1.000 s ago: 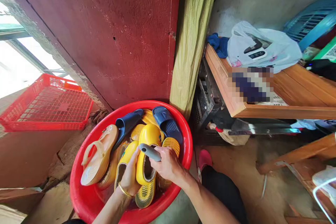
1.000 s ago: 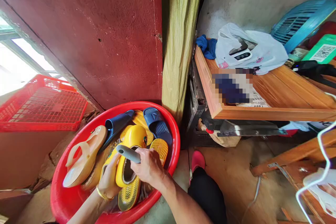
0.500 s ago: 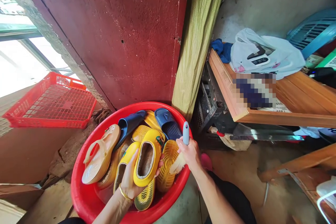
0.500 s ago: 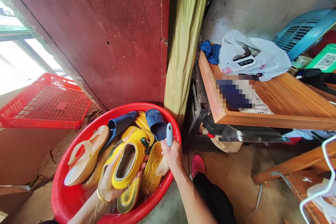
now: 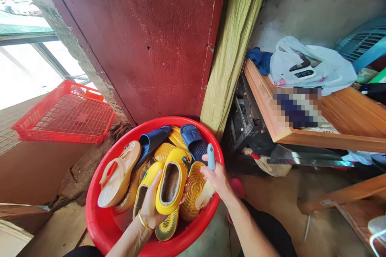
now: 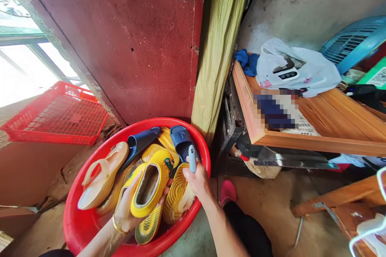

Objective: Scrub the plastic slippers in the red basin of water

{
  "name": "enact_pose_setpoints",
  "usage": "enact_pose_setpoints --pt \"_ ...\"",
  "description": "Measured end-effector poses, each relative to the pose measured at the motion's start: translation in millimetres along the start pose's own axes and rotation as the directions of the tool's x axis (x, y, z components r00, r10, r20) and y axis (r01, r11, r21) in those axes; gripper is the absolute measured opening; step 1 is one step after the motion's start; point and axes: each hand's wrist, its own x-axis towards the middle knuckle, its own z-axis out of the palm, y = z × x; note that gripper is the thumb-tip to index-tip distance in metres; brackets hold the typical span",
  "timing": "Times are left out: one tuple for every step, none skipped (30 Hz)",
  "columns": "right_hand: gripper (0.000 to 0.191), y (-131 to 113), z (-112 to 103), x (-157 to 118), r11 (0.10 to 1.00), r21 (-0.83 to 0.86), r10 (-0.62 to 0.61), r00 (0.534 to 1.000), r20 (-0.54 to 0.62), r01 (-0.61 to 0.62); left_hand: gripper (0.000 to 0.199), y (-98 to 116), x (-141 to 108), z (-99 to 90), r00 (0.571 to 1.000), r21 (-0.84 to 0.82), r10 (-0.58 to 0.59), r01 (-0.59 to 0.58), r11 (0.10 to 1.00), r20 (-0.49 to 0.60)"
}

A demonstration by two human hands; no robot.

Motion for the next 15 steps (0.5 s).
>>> enact_pose_setpoints --pt "0.045 0.2 0.9 -0.8 1.0 0.017 -0.006 0.999 0.04 0.006 0.051 -0.4 0.9 0.8 0.999 0.009 0.037 -0.037 0.999 -0.015" --pt "0.048 0.3 1.7 -1.8 0.999 0.027 -0.019 0.997 0.078 0.017 0.051 -0.3 2.1 1.4 0.997 0.024 0.075 -0.074 0.997 -0.03" --pt "0.048 0.4 2.4 -3.1 0.999 0.023 -0.043 0.993 0.11 0.04 0.053 0.4 3.4 1.6 0.993 0.045 0.113 -0.111 0.993 -0.042" --pt "0.047 0.7 3.2 -4.6 0.997 -0.001 -0.074 0.988 0.139 0.075 0.055 1.9 4.7 1.5 0.987 0.07 0.152 -0.148 0.986 -0.047" --pt "0.044 1.3 4.0 -6.5 0.992 -0.048 -0.107 0.98 0.167 0.116 0.059 4.1 5.8 1.2 0.98 0.1 0.195 -0.19 0.977 -0.044" --pt "0.039 2.2 5.1 -8.7 0.982 -0.111 -0.127 0.972 0.196 0.151 0.063 6.9 6.5 0.6 0.969 0.131 0.246 -0.24 0.962 -0.033" --pt "0.031 3.4 6.4 -11.0 0.969 -0.178 -0.13 0.964 0.233 0.173 0.068 10.2 6.8 0.0 0.95 0.164 0.312 -0.305 0.938 -0.018" --pt "0.022 4.9 7.8 -13.4 0.954 -0.236 -0.117 0.954 0.275 0.185 0.073 13.7 6.5 -0.5 0.921 0.198 0.39 -0.381 0.903 -0.004" --pt "0.015 6.6 9.3 -15.9 0.942 -0.278 -0.095 0.943 0.318 0.189 0.076 17.3 5.7 -0.7 0.882 0.237 0.471 -0.459 0.856 0.009" --pt "0.011 8.3 10.6 -18.5 0.933 -0.305 -0.071 0.931 0.358 0.189 0.079 20.7 4.3 -0.6 0.844 0.279 0.537 -0.521 0.807 0.023" --pt "0.01 9.8 11.4 -20.9 0.93 -0.318 -0.049 0.919 0.392 0.185 0.08 23.9 2.5 -0.1 0.81 0.319 0.585 -0.564 0.762 0.035" --pt "0.01 11.0 11.4 -23.3 0.93 -0.32 -0.032 0.908 0.417 0.179 0.08 26.9 0.6 0.7 0.787 0.355 0.616 -0.588 0.727 0.044" --pt "0.013 11.9 10.6 -25.6 0.934 -0.313 -0.018 0.901 0.433 0.169 0.08 29.6 -1.2 1.7 0.773 0.381 0.632 -0.599 0.704 0.049" --pt "0.019 12.3 8.8 -27.7 0.942 -0.301 -0.01 0.907 0.422 0.15 0.079 32.2 -2.8 2.8 0.767 0.397 0.639 -0.603 0.692 0.05" --pt "0.026 12.4 6.1 -29.7 0.949 -0.287 -0.001 0.913 0.408 0.13 0.078 34.5 -3.9 3.7 0.766 0.401 0.641 -0.601 0.691 0.044"
